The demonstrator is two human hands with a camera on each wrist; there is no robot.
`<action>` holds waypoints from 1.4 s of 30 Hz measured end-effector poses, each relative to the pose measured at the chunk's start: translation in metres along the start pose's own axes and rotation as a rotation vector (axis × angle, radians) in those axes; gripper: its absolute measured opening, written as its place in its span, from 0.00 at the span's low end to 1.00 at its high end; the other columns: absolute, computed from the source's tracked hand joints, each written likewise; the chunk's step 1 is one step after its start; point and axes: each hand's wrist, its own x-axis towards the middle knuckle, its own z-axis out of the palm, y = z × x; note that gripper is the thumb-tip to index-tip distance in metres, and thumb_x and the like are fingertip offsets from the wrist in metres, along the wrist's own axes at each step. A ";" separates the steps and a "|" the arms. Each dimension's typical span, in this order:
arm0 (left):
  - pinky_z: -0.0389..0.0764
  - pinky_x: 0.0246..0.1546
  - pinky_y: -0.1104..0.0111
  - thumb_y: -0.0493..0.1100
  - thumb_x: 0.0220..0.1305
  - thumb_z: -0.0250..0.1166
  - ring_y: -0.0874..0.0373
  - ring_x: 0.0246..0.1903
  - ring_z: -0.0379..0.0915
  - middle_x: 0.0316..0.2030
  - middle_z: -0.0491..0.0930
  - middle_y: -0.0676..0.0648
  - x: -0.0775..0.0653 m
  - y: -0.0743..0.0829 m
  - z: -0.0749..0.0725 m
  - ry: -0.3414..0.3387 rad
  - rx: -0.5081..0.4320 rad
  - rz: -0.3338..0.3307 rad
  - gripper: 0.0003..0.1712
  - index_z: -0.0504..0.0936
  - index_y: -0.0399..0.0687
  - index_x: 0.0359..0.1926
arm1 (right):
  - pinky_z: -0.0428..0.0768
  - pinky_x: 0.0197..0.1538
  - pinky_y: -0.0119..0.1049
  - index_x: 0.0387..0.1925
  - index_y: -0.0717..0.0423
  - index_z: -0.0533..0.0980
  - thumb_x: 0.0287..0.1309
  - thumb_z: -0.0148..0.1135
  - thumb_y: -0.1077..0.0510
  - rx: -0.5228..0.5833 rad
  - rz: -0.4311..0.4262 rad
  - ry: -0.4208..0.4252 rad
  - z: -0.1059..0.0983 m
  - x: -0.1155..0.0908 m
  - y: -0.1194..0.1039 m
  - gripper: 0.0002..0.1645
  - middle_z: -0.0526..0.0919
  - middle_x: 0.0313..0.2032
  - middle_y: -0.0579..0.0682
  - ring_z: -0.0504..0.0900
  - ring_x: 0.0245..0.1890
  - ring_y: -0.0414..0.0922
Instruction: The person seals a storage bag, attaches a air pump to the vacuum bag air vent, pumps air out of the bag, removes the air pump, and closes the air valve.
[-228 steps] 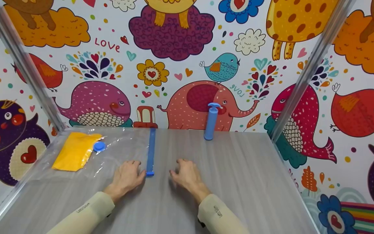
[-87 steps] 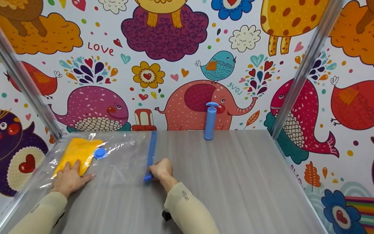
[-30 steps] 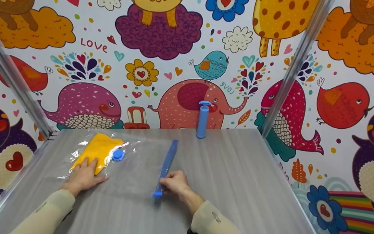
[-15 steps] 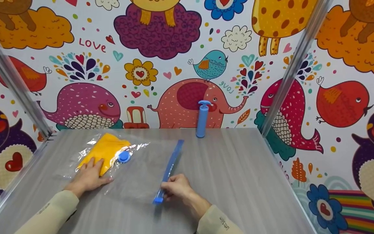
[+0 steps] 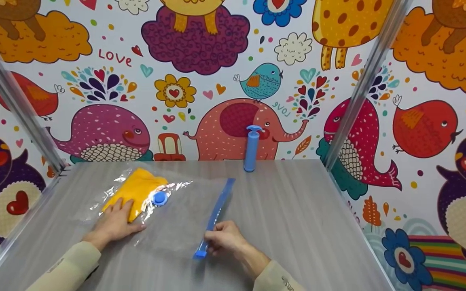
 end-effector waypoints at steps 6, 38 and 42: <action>0.65 0.75 0.17 0.56 0.65 0.81 0.18 0.83 0.51 0.86 0.50 0.20 -0.004 0.012 0.004 0.043 -0.022 0.049 0.62 0.58 0.37 0.87 | 0.83 0.24 0.27 0.26 0.52 0.80 0.60 0.67 0.62 0.007 0.010 -0.007 0.000 -0.003 -0.003 0.08 0.84 0.18 0.42 0.81 0.18 0.35; 0.76 0.80 0.41 0.74 0.55 0.83 0.41 0.79 0.74 0.82 0.73 0.41 -0.057 0.125 0.059 0.041 -0.113 0.785 0.70 0.64 0.44 0.86 | 0.86 0.27 0.28 0.30 0.52 0.82 0.68 0.71 0.57 0.096 0.053 -0.017 0.004 -0.004 -0.017 0.08 0.85 0.23 0.42 0.83 0.21 0.35; 0.81 0.78 0.45 0.66 0.69 0.76 0.42 0.74 0.79 0.77 0.80 0.41 -0.058 0.128 0.064 0.105 -0.070 0.816 0.51 0.72 0.43 0.81 | 0.87 0.27 0.28 0.30 0.51 0.82 0.68 0.74 0.55 0.094 0.046 -0.037 0.006 -0.004 -0.019 0.11 0.84 0.23 0.41 0.83 0.21 0.35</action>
